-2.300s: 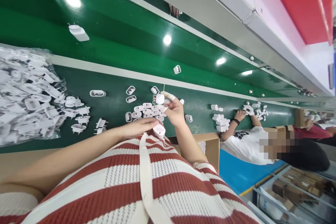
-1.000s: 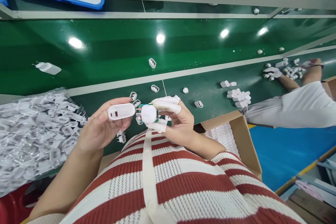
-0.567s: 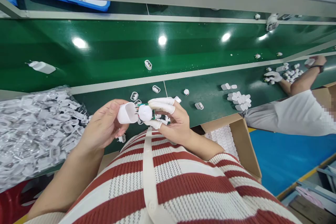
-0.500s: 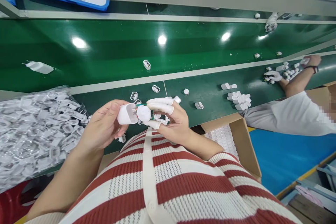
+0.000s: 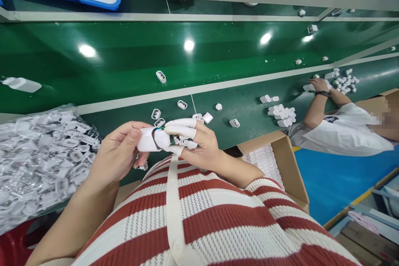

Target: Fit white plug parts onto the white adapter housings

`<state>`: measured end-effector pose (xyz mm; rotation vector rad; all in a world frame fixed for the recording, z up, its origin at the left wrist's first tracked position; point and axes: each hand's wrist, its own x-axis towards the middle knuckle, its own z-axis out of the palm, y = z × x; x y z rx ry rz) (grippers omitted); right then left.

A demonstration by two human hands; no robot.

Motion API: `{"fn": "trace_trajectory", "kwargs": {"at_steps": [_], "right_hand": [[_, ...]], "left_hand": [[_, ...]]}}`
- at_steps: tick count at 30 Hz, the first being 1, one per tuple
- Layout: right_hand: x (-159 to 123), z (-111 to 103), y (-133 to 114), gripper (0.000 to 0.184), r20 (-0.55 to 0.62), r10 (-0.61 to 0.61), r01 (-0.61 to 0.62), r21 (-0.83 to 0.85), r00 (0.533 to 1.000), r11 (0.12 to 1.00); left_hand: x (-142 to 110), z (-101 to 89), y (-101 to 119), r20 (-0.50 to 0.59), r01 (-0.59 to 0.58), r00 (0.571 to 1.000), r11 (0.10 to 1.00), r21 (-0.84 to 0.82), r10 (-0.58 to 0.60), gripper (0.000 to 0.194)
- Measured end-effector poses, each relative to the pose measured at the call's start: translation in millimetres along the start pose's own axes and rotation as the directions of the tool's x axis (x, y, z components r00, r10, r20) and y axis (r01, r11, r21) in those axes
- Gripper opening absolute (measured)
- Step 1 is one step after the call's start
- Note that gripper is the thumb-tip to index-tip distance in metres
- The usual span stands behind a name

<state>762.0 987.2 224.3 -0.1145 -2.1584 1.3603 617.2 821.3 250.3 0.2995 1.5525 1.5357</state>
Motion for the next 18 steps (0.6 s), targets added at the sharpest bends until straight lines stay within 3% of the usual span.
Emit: {"fn": "trace_trajectory", "kwargs": {"at_steps": [6,12,15,18], "right_hand": [[-1,2,1,0.043,-0.015,-0.124,0.123,-0.043,0.992,0.991],[-6,2,5,0.042,0.038,-0.158,0.162,-0.193,0.987,0.968],[-8,0,-2,0.04,0.155,-0.074,0.126,-0.363,0.985,0.923],[-7,2,-11,0.036,0.312,0.074,0.104,-0.519,0.947,0.848]], "left_hand": [[2,0.7,0,0.005,-0.013,1.0,1.0,0.019,0.013,0.04],[2,1.4,-3,0.004,-0.063,0.998,0.997,0.033,0.063,0.038],[4,2.9,-6,-0.023,-0.085,0.996,0.996,0.027,0.086,0.037],[9,4.8,-12,-0.07,-0.12,0.99,0.993,0.009,0.12,0.039]]}}
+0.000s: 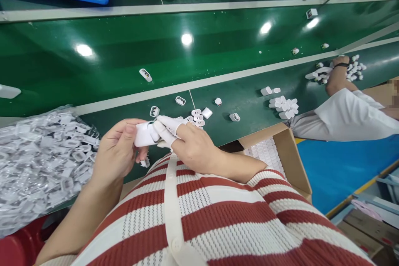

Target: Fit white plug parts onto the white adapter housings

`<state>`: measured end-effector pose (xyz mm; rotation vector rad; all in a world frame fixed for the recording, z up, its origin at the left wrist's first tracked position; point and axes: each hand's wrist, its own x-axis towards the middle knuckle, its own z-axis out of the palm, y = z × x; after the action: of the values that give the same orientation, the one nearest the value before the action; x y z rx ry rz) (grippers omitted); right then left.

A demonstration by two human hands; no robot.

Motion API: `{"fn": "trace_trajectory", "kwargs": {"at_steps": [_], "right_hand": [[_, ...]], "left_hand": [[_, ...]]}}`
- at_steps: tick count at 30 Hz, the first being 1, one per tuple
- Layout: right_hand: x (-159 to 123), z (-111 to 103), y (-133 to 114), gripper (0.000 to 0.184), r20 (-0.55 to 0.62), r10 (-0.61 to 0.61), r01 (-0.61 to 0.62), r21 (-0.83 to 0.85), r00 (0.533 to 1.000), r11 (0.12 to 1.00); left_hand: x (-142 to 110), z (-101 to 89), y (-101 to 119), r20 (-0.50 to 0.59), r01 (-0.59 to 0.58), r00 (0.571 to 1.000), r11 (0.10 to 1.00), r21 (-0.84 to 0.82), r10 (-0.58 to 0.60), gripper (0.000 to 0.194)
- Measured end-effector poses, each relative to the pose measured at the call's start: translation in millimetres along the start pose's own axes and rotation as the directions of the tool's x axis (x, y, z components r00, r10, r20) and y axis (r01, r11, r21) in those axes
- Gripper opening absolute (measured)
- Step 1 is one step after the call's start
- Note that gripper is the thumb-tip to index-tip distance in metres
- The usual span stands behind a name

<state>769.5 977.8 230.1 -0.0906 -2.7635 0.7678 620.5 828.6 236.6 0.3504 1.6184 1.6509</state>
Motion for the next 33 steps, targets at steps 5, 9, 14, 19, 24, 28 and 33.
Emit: {"fn": "trace_trajectory", "kwargs": {"at_steps": [5,9,14,19,24,28,33], "right_hand": [[5,8,-6,0.036,0.075,-0.003,-0.001,0.051,0.997,0.999],[9,17,-11,0.063,-0.04,0.141,-0.104,0.49,0.989,0.865],[25,22,-17,0.066,0.088,0.406,-0.217,0.935,0.909,0.281],[44,29,-4,0.055,0.291,0.424,-0.335,0.942,0.858,0.031],[43,28,6,0.065,0.167,0.396,-0.299,0.906,0.903,0.3],[26,37,22,0.047,-0.045,0.337,-0.214,0.692,0.941,0.69],[4,68,103,0.047,-0.044,0.598,-0.383,0.73,0.8,0.566]], "left_hand": [[3,4.5,-12,-0.048,-0.033,0.998,0.998,-0.054,0.03,0.041],[-1,8.4,-13,-0.097,-0.089,0.992,0.993,-0.076,0.081,0.038],[-3,10.2,-13,-0.066,-0.208,0.977,0.975,-0.074,0.203,0.034],[6,6.3,-23,0.07,-0.275,0.955,0.95,-0.147,0.287,0.038],[23,1.9,-43,0.089,-0.097,0.986,0.927,-0.362,0.138,0.046],[33,16.2,-70,0.053,-0.038,0.997,0.91,-0.413,0.065,0.05],[56,22.6,-107,-0.053,0.053,0.997,0.987,-0.154,-0.062,0.05]]}}
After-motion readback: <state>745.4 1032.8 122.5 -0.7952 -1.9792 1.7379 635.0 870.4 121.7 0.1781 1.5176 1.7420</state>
